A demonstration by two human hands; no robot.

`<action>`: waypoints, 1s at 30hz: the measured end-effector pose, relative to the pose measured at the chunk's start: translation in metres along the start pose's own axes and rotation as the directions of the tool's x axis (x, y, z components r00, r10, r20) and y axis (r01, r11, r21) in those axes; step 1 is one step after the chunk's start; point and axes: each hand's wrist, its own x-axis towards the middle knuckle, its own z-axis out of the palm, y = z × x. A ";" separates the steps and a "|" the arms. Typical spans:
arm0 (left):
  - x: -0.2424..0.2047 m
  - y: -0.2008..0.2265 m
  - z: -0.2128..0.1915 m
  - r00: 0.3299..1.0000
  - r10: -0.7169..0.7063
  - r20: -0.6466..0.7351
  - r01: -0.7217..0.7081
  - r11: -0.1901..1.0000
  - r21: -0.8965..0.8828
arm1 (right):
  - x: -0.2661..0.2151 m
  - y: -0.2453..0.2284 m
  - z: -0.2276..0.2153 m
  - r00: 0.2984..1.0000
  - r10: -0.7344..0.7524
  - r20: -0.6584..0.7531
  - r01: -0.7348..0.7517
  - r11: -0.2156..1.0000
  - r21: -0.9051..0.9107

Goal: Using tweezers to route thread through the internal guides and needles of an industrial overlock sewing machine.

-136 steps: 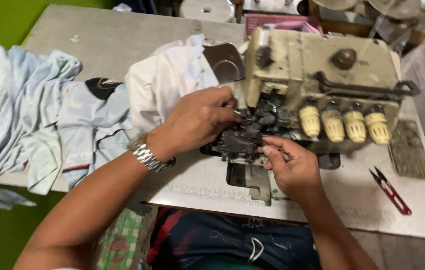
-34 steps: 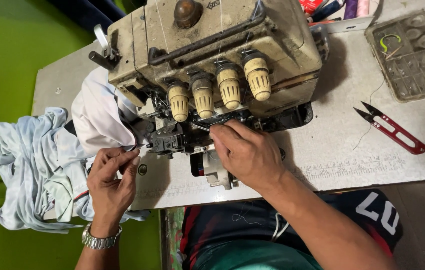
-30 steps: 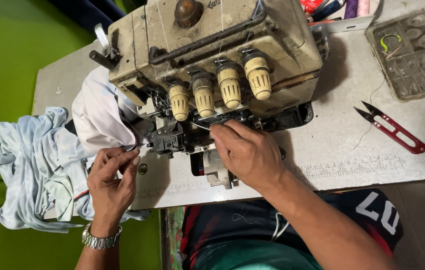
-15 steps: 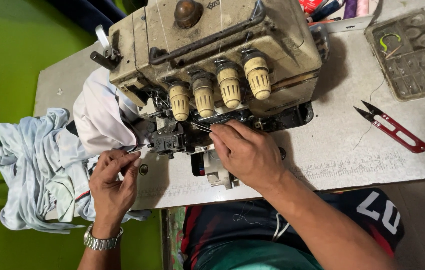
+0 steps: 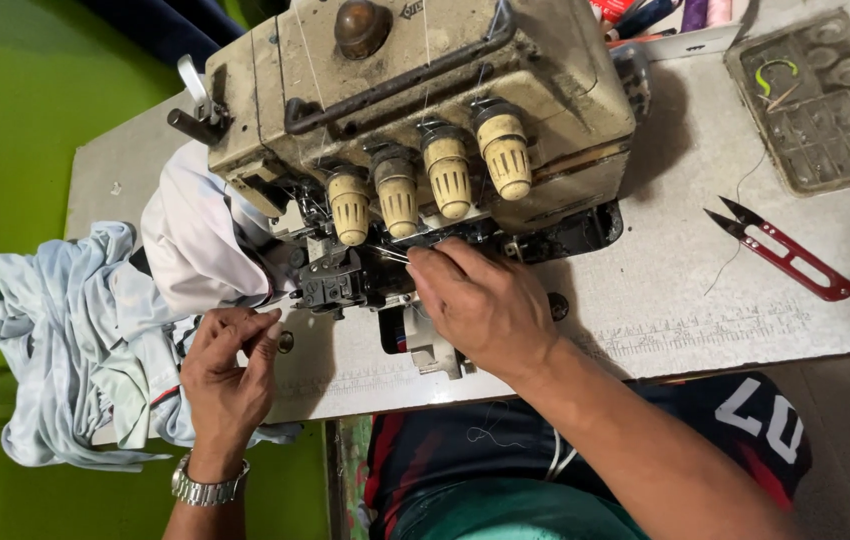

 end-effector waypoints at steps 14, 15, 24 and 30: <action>0.000 -0.005 0.003 1.000 -0.022 0.013 0.022 1.000 -0.018 | 0.007 -0.001 -0.005 0.999 -0.028 -0.031 0.028 1.000 0.012; 0.001 -0.001 0.002 1.000 -0.019 -0.005 0.019 0.999 -0.029 | 0.008 -0.001 -0.007 0.999 -0.020 -0.025 0.021 0.998 0.067; 0.004 -0.008 0.006 0.999 -0.025 0.027 0.025 1.000 -0.001 | 0.008 0.003 0.002 1.000 0.008 -0.018 -0.004 0.977 0.214; 0.049 0.009 0.005 0.959 0.247 -0.137 -0.254 0.967 -0.033 | 0.023 -0.001 -0.003 0.992 0.126 -0.033 -0.106 0.931 0.349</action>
